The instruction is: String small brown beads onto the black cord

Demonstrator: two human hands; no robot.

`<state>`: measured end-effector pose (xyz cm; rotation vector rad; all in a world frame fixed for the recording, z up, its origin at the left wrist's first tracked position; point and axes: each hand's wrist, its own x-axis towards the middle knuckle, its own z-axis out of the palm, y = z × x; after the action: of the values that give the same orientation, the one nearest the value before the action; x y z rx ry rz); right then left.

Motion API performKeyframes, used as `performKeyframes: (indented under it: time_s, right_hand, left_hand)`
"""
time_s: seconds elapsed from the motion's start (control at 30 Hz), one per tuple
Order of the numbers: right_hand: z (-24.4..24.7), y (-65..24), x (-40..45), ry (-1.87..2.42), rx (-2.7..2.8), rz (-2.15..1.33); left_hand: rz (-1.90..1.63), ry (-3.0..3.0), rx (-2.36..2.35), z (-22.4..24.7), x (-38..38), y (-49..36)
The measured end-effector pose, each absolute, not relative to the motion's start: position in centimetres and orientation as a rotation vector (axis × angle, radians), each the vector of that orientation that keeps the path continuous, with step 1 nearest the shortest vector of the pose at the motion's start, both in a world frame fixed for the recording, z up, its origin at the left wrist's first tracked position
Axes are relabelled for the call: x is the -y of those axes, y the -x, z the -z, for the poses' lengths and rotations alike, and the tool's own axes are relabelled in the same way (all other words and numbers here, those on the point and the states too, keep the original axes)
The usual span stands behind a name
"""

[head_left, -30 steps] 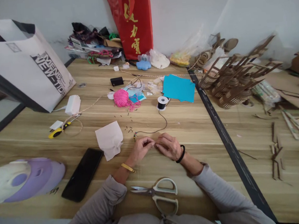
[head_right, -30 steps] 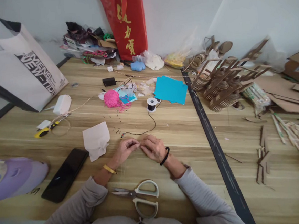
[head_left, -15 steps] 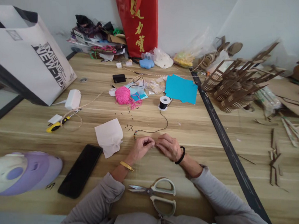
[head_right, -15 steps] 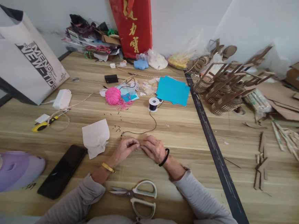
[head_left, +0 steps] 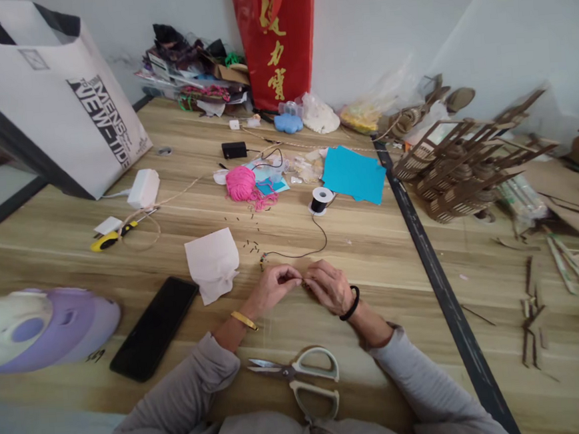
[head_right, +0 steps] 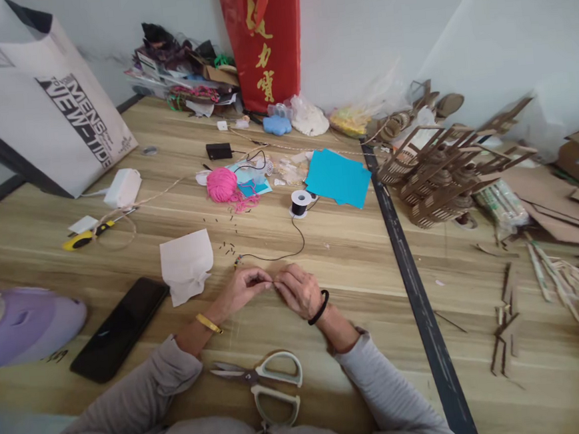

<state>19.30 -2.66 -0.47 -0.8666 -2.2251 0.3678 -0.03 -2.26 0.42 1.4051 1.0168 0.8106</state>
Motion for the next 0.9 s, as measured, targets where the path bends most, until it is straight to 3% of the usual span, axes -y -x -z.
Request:
performKeyframes:
  time_s: [0.9]
  right_hand:
    - [0.41, -19.22, 2.60, 0.851, 2.228, -0.407]
  left_hand:
    - [-0.807, -1.410, -1.025, -0.62, 2.33, 0.01]
